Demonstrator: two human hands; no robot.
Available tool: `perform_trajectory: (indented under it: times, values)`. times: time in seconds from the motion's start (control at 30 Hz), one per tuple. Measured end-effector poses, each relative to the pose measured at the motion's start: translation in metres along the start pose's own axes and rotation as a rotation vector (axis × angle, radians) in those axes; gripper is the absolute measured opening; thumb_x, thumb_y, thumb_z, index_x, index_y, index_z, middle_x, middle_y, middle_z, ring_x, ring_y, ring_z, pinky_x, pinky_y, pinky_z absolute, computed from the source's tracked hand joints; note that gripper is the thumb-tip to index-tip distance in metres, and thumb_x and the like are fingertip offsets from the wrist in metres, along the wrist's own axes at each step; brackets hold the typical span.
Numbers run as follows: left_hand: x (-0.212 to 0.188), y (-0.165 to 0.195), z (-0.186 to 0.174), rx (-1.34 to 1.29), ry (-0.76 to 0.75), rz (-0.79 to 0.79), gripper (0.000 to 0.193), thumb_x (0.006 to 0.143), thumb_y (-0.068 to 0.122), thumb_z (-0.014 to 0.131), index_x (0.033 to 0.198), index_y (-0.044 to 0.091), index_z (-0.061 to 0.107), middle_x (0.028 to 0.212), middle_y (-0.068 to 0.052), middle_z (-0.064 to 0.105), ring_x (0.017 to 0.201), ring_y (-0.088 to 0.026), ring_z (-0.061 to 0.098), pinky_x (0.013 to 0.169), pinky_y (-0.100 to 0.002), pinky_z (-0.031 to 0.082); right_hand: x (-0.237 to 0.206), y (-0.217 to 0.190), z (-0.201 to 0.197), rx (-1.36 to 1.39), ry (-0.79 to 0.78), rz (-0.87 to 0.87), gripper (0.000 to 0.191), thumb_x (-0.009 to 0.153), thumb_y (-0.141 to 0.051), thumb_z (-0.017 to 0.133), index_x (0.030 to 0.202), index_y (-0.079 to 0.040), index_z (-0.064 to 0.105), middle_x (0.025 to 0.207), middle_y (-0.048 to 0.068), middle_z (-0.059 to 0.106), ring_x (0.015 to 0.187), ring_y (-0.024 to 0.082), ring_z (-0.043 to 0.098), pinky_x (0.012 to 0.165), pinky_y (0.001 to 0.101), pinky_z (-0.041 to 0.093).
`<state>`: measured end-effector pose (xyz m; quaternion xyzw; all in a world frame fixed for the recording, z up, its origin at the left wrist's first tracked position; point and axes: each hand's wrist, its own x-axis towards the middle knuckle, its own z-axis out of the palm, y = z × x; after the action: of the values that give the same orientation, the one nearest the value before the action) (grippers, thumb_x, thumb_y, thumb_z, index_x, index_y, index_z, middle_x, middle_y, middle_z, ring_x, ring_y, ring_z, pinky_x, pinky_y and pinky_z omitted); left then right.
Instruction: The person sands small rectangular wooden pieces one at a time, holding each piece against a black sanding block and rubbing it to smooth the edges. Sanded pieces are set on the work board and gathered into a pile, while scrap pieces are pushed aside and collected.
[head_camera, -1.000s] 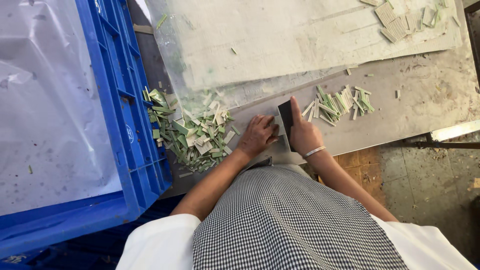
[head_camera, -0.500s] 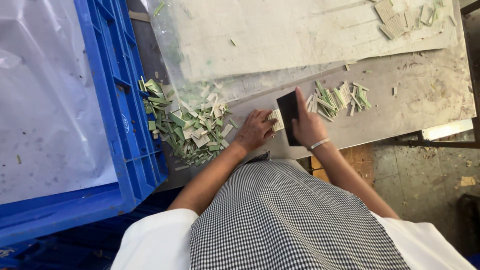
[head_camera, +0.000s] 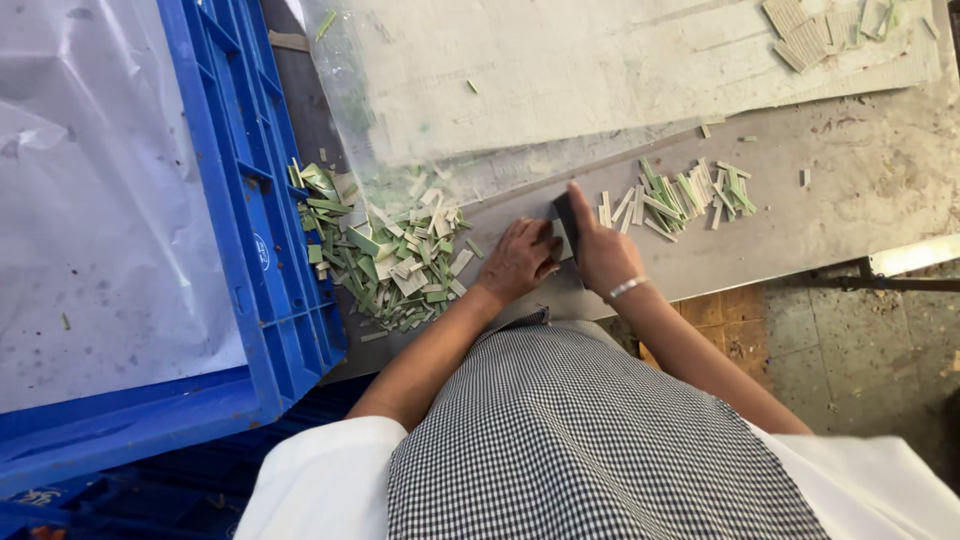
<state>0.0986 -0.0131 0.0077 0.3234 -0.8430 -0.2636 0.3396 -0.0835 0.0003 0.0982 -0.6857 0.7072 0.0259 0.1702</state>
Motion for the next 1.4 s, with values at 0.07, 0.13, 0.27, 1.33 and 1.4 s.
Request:
perform_trajectory:
  times: [0.07,0.13,0.27,1.33,1.4]
  values:
    - [0.001,0.001,-0.002,-0.013,0.014,0.005,0.041,0.078,0.024,0.082,0.114,0.007,0.071,0.133,-0.015,0.058,0.128,-0.035,0.053,0.113,-0.046,0.042,0.012,0.001,-0.008,-0.009,0.045,-0.035,0.097,0.091,-0.008,0.06,0.166,-0.024,0.002,0.077,0.028,0.068,0.07,0.049,0.067,0.062,0.061,0.052]
    - [0.002,0.001,-0.003,-0.021,0.01,0.018,0.043,0.077,0.024,0.082,0.115,0.007,0.07,0.131,-0.014,0.059,0.126,-0.035,0.053,0.112,-0.046,0.043,0.019,0.006,-0.017,0.032,0.103,-0.071,0.099,0.089,-0.012,0.064,0.164,-0.02,0.001,0.074,0.029,0.068,0.067,0.05,0.066,0.062,0.0611,0.052]
    - [0.001,0.001,-0.002,0.003,0.034,0.02,0.043,0.078,0.025,0.083,0.113,0.006,0.069,0.134,-0.016,0.058,0.126,-0.036,0.053,0.111,-0.046,0.043,0.006,0.014,-0.02,0.067,0.064,0.005,0.097,0.09,-0.011,0.061,0.165,-0.021,0.0,0.073,0.028,0.068,0.066,0.049,0.067,0.059,0.0601,0.053]
    - [-0.004,-0.005,0.009,0.023,0.046,0.011,0.04,0.078,0.026,0.083,0.109,0.004,0.07,0.135,-0.015,0.058,0.13,-0.035,0.052,0.116,-0.047,0.04,-0.003,0.022,-0.019,0.11,0.042,0.045,0.099,0.089,-0.014,0.063,0.165,-0.021,-0.001,0.076,0.031,0.068,0.072,0.052,0.066,0.067,0.0619,0.052]
    - [-0.003,-0.005,0.009,0.066,0.06,0.021,0.041,0.076,0.027,0.082,0.109,0.005,0.072,0.133,-0.015,0.06,0.129,-0.035,0.052,0.116,-0.049,0.038,-0.011,0.012,-0.007,0.131,0.057,0.033,0.099,0.088,-0.013,0.062,0.165,-0.02,0.0,0.077,0.031,0.067,0.072,0.051,0.066,0.067,0.0622,0.052]
